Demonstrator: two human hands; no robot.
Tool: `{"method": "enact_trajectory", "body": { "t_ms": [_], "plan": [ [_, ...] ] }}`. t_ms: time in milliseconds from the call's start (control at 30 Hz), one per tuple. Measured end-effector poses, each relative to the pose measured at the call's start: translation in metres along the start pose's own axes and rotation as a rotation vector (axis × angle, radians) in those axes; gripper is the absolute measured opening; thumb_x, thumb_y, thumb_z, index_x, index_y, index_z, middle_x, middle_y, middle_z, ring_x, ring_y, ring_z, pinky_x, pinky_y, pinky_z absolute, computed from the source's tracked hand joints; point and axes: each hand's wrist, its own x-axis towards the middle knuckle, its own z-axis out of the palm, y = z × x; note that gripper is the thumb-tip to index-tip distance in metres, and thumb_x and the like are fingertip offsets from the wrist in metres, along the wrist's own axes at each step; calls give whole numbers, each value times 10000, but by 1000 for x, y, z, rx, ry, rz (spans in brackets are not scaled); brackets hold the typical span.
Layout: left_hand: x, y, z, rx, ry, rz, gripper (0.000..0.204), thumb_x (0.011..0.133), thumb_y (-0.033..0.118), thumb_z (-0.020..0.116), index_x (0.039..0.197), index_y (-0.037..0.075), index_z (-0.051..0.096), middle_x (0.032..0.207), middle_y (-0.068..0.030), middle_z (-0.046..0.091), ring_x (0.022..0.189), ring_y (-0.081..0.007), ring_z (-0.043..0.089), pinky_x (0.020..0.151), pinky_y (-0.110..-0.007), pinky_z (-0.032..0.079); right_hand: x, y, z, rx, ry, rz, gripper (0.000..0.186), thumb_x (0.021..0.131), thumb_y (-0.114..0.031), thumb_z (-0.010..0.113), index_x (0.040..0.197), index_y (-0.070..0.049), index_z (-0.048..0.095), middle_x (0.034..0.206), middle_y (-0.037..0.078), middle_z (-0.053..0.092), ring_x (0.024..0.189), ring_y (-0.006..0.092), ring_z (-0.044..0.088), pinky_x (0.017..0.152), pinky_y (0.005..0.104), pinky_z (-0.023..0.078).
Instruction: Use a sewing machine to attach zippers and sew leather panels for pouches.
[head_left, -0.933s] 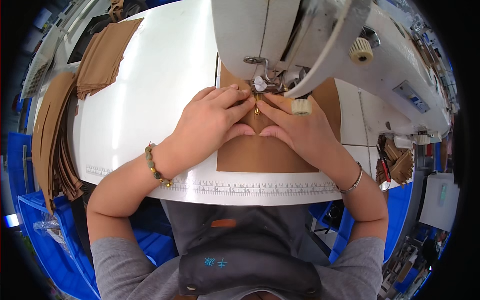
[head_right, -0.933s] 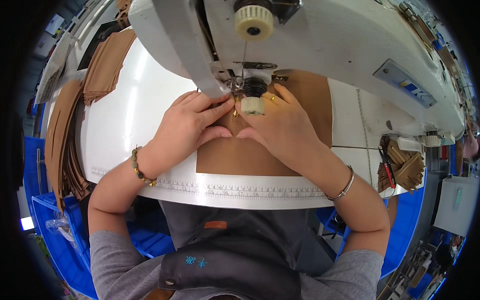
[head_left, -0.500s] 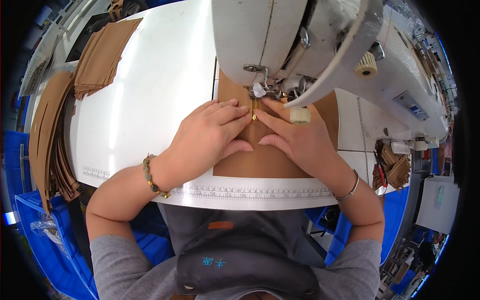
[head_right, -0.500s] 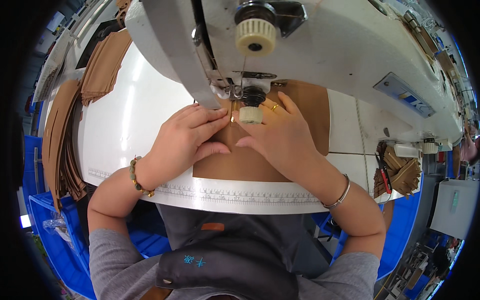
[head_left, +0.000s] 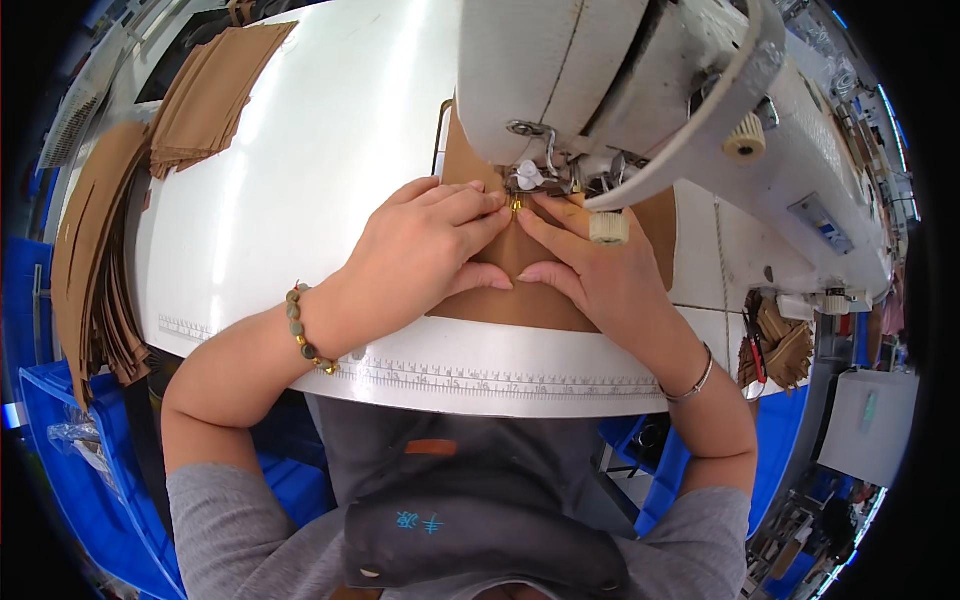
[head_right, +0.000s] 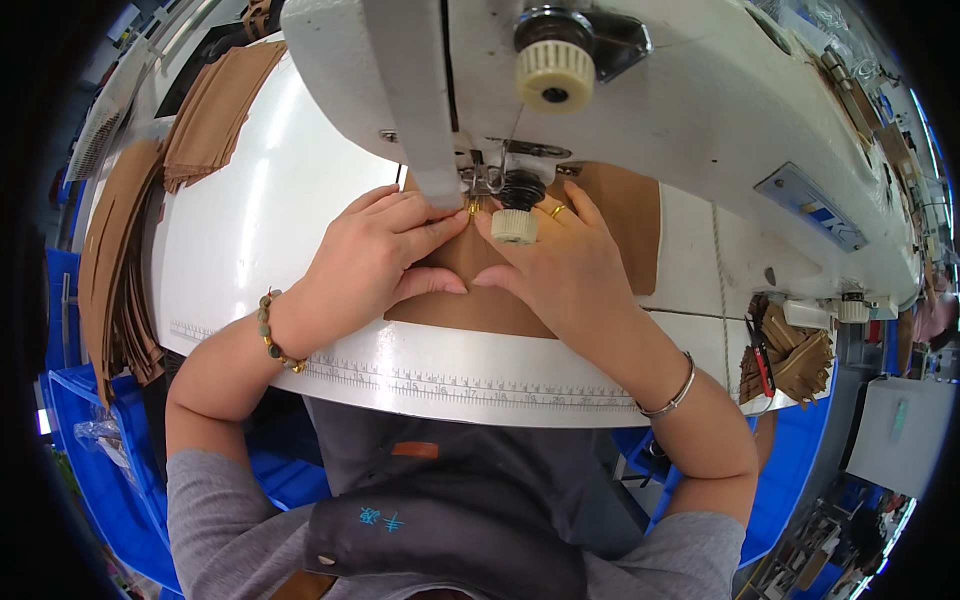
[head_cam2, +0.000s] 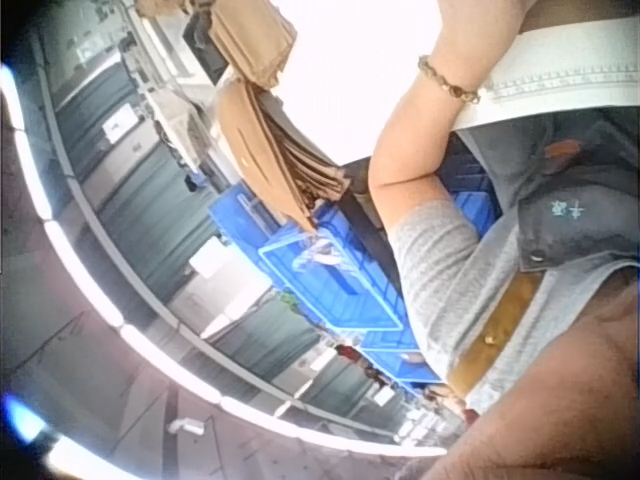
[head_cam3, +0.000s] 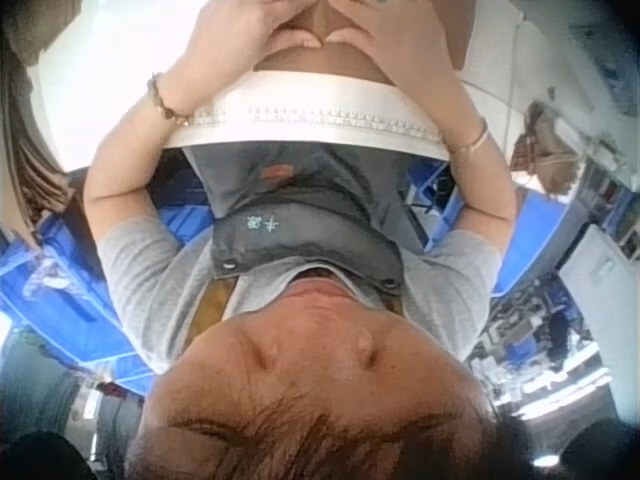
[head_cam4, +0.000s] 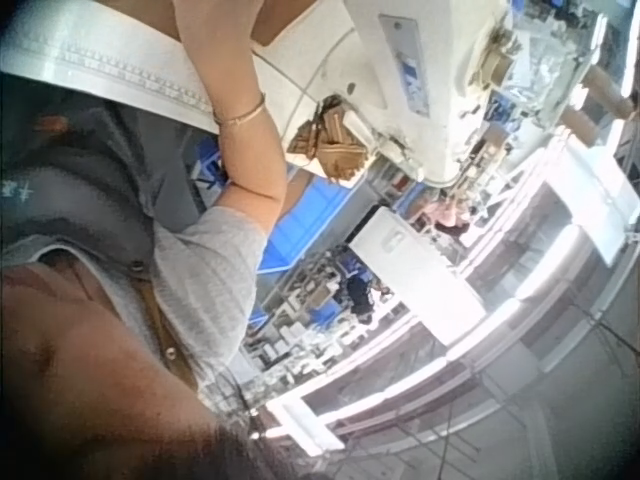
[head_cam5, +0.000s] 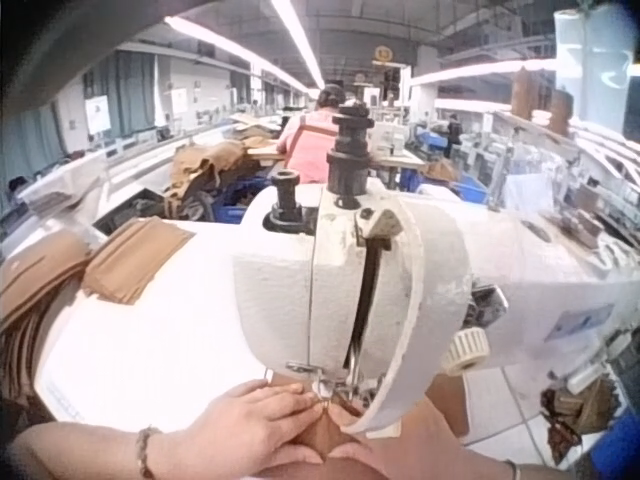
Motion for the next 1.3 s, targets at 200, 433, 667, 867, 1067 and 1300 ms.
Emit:
{"method": "enact_trajectory", "body": {
  "t_ms": [200, 433, 667, 867, 1067, 1300],
  "plan": [
    [-1, 0, -1, 13, -39, -30, 563, 811, 425, 794, 1216, 35, 757, 1170, -88, 716, 1094, -280, 691, 1004, -395, 527, -1, 15, 4, 348, 61, 4, 517, 836, -263, 872, 1302, -81, 740, 1334, 150, 703, 1217, 361, 664, 1035, 432, 516],
    [-10, 7, -2, 86, -24, 11, 528, 829, 423, 777, 1218, 66, 759, 1224, -81, 717, 1214, -276, 677, 1008, -415, 532, -2, 20, -4, 485, 102, -61, 491, 847, -234, 860, 1295, -73, 740, 1298, 162, 721, 1303, 349, 644, 997, 404, 551],
    [-11, 9, -3, 100, -39, 0, 548, 831, 446, 765, 1221, 62, 757, 1280, -87, 713, 1227, -273, 674, 1034, -425, 519, -7, -5, 8, 4, 53, -34, 555, 879, -456, 762, 1307, -106, 710, 1325, 128, 705, 1065, 327, 679, 1156, 557, 399],
    [-5, 3, 2, 97, -20, -16, 560, 836, 450, 764, 1239, 60, 754, 1241, -88, 712, 1225, -282, 674, 1039, -431, 515, -1, 0, 10, -5, 91, -13, 557, 876, -424, 765, 1331, -109, 699, 1287, 101, 724, 1047, 312, 677, 1154, 551, 408],
    [0, -1, 6, 107, 9, -18, 560, 842, 450, 759, 1255, 72, 754, 1171, -67, 706, 1129, -269, 691, 1038, -429, 515, 2, 3, 11, -27, 139, -19, 537, 877, -417, 764, 1311, -103, 721, 1135, 76, 758, 1049, 296, 674, 1141, 552, 423],
    [1, -2, 5, 103, 13, -4, 573, 846, 449, 748, 1274, 67, 745, 1145, -53, 699, 1033, -253, 689, 1030, -420, 515, 2, 3, 11, -4, 153, -23, 535, 877, -415, 767, 1308, -101, 721, 1114, 90, 752, 1112, 309, 662, 1143, 577, 407]
  ]
}}
